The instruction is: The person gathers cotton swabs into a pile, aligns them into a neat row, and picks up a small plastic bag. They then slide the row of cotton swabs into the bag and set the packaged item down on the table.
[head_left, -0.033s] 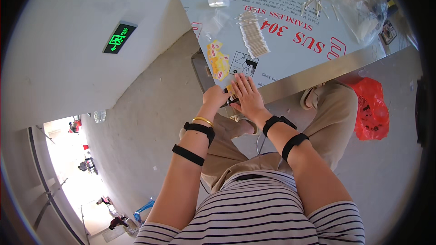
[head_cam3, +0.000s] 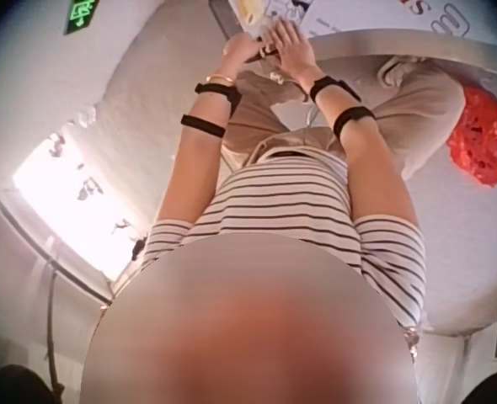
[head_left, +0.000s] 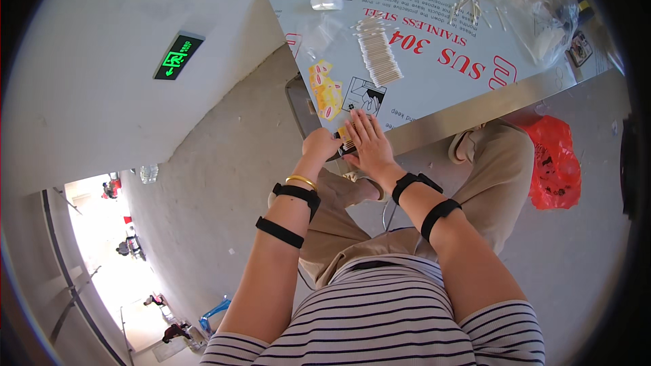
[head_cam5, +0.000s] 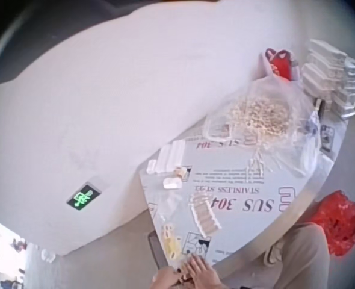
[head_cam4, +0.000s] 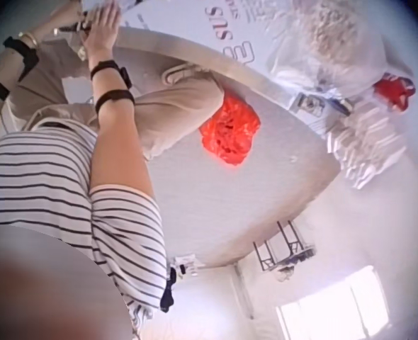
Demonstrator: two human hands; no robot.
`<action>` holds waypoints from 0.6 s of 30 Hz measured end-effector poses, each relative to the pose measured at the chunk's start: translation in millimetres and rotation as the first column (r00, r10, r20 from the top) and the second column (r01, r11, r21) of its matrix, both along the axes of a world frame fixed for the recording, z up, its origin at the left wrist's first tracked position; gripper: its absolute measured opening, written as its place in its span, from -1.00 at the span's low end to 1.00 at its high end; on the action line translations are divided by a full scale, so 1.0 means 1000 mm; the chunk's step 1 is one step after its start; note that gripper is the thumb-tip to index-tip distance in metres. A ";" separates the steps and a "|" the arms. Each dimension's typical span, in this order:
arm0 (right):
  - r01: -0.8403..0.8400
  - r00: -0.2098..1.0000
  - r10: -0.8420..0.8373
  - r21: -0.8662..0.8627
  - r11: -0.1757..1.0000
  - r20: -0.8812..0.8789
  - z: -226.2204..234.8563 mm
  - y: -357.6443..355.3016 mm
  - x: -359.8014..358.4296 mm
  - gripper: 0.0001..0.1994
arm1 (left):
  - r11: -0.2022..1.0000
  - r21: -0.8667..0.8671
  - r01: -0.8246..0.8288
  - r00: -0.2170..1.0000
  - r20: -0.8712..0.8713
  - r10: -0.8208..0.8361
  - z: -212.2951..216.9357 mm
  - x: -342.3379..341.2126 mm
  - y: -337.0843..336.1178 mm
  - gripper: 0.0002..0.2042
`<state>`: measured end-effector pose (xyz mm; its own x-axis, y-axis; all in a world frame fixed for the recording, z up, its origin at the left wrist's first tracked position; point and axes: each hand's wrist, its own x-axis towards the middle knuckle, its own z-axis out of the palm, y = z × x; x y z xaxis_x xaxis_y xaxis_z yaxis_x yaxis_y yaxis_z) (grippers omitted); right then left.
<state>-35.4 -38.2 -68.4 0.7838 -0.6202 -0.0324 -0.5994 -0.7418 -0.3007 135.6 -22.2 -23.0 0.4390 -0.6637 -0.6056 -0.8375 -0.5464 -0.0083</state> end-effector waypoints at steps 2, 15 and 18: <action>0.000 1.000 0.000 -0.003 1.000 -0.007 0.004 0.005 0.007 -0.07 | 0.994 -0.020 -0.112 0.986 -0.129 0.108 -0.009 0.019 0.007 -0.63; -0.036 0.998 0.035 -0.013 0.999 -0.045 0.003 0.016 0.005 -0.10 | 0.945 0.002 -0.326 0.880 -0.365 0.304 -0.020 0.028 0.009 -0.74; -0.023 1.000 0.023 -0.008 1.000 -0.005 0.001 0.016 0.004 -0.10 | 0.947 0.020 -0.322 0.880 -0.363 0.307 -0.018 0.028 0.009 -0.75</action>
<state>-31.5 -22.6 -67.7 0.7977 -0.6022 -0.0315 -0.5835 -0.7577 -0.2922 163.5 -13.6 -41.1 0.3878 -0.5538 -0.7368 -0.5641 -0.7748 0.2854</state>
